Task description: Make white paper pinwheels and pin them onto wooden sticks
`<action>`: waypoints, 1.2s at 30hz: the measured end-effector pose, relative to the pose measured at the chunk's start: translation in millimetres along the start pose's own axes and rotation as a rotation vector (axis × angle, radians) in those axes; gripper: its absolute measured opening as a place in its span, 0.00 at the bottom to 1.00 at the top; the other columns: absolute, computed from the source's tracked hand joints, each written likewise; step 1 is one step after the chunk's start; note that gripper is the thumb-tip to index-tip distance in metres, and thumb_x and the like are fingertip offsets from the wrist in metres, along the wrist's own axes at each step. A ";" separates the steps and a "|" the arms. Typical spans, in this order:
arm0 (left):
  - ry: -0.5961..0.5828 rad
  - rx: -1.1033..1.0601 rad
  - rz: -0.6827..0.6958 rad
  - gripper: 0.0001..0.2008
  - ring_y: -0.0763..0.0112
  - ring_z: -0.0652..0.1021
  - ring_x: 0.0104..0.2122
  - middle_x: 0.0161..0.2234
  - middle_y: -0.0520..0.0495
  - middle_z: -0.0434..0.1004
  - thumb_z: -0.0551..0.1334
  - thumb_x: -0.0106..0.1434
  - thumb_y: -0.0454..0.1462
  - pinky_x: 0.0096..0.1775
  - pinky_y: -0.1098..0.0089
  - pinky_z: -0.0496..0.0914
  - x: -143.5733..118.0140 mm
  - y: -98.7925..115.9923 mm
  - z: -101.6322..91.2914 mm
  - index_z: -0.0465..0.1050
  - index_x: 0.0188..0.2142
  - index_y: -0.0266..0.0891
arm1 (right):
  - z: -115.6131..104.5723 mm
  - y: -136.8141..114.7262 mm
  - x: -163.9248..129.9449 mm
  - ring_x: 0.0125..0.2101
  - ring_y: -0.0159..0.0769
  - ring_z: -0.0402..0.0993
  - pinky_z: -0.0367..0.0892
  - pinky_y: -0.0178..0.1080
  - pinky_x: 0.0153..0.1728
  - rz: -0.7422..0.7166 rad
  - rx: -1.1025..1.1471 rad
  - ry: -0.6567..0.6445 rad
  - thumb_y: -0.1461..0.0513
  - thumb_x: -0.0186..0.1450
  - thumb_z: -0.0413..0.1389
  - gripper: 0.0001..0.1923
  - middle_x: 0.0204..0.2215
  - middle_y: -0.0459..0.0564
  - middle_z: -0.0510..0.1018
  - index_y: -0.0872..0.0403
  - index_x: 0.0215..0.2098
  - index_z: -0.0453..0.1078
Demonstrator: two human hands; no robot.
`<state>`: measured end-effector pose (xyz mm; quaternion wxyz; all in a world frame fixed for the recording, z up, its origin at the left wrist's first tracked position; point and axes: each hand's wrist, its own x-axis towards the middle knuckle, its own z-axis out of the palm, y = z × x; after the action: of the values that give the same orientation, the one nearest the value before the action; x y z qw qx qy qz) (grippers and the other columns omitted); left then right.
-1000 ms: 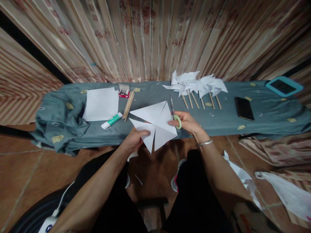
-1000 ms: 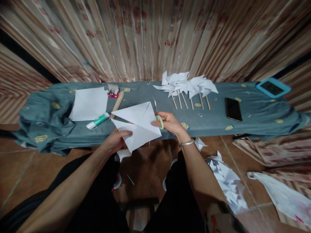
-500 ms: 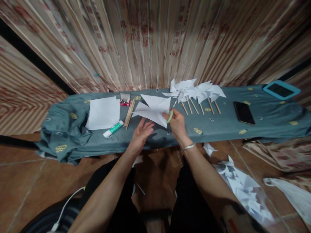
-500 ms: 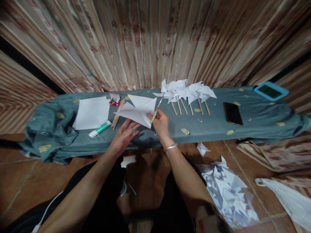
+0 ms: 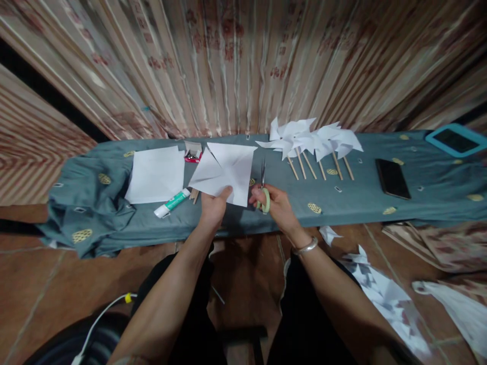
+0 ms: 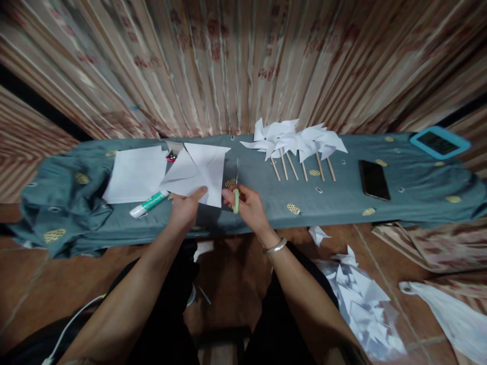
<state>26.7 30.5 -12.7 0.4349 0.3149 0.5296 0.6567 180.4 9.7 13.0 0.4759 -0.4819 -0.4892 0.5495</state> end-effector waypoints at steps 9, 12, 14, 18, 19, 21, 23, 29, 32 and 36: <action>0.004 0.158 0.134 0.25 0.59 0.80 0.41 0.39 0.42 0.81 0.69 0.46 0.32 0.49 0.59 0.73 22.4 4.4 5.0 0.73 0.46 0.36 | -29.6 -5.8 -27.8 0.21 0.25 0.67 0.62 0.30 0.23 0.312 -0.139 -0.418 0.43 0.52 0.65 0.25 0.22 0.45 0.76 0.56 0.31 0.73; -0.024 0.173 0.140 0.26 0.57 0.80 0.40 0.39 0.42 0.81 0.70 0.46 0.33 0.48 0.60 0.73 22.0 3.1 8.2 0.73 0.47 0.35 | -32.6 -2.2 -28.4 0.21 0.25 0.67 0.61 0.30 0.21 0.335 -0.121 -0.453 0.43 0.53 0.64 0.25 0.21 0.45 0.76 0.57 0.30 0.73; -0.045 0.160 0.141 0.27 0.56 0.80 0.41 0.39 0.42 0.81 0.71 0.47 0.34 0.49 0.59 0.72 20.6 1.2 10.0 0.73 0.48 0.35 | -33.1 -0.4 -27.0 0.21 0.26 0.67 0.60 0.30 0.20 0.334 -0.110 -0.467 0.43 0.53 0.63 0.25 0.21 0.45 0.76 0.56 0.30 0.73; -0.062 0.127 0.112 0.29 0.55 0.79 0.44 0.38 0.43 0.81 0.71 0.47 0.34 0.52 0.59 0.71 18.3 -4.9 11.9 0.72 0.50 0.36 | -31.7 1.1 -23.6 0.20 0.26 0.67 0.61 0.30 0.20 0.311 -0.115 -0.480 0.44 0.54 0.63 0.23 0.21 0.45 0.76 0.56 0.29 0.73; -0.063 0.128 0.103 0.28 0.55 0.79 0.44 0.37 0.44 0.81 0.71 0.47 0.34 0.52 0.59 0.70 18.1 -6.5 11.9 0.73 0.50 0.36 | -31.0 1.2 -22.8 0.20 0.26 0.67 0.61 0.31 0.21 0.300 -0.119 -0.477 0.44 0.55 0.63 0.23 0.21 0.45 0.76 0.56 0.30 0.73; -0.074 0.140 0.097 0.27 0.56 0.80 0.42 0.36 0.45 0.81 0.71 0.46 0.35 0.52 0.58 0.71 17.8 -9.1 11.4 0.74 0.48 0.37 | -29.2 1.1 -21.6 0.21 0.27 0.68 0.63 0.31 0.22 0.281 -0.127 -0.464 0.43 0.55 0.63 0.24 0.21 0.45 0.76 0.56 0.30 0.73; -0.089 0.158 0.110 0.25 0.58 0.80 0.40 0.36 0.45 0.81 0.71 0.47 0.35 0.50 0.58 0.71 17.6 -10.4 10.6 0.75 0.46 0.37 | -27.2 0.9 -20.6 0.21 0.28 0.68 0.63 0.32 0.23 0.278 -0.137 -0.452 0.43 0.54 0.63 0.24 0.20 0.45 0.76 0.56 0.31 0.74; -0.095 0.148 0.128 0.26 0.59 0.80 0.39 0.37 0.46 0.81 0.71 0.47 0.35 0.48 0.61 0.72 16.0 -9.3 9.0 0.74 0.48 0.38 | -24.6 1.0 -19.5 0.20 0.27 0.67 0.61 0.31 0.20 0.275 -0.180 -0.454 0.42 0.55 0.62 0.24 0.21 0.45 0.76 0.55 0.30 0.74; -0.092 0.133 0.123 0.28 0.58 0.80 0.40 0.37 0.46 0.81 0.71 0.47 0.35 0.48 0.61 0.72 15.3 -8.5 8.4 0.73 0.49 0.38 | -25.4 1.9 -20.0 0.20 0.27 0.67 0.61 0.31 0.21 0.249 -0.198 -0.452 0.43 0.56 0.61 0.24 0.21 0.45 0.76 0.56 0.30 0.74; -0.077 0.126 0.105 0.31 0.57 0.80 0.41 0.39 0.45 0.81 0.72 0.46 0.34 0.49 0.61 0.72 14.2 -7.2 7.6 0.72 0.51 0.39 | -25.9 1.7 -20.8 0.20 0.27 0.67 0.61 0.31 0.21 0.245 -0.190 -0.460 0.42 0.56 0.61 0.24 0.21 0.45 0.76 0.56 0.30 0.74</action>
<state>29.1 46.9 -18.5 0.3993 0.3940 0.5354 0.6314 207.9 -9.1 11.2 0.2351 -0.4427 -0.5720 0.6493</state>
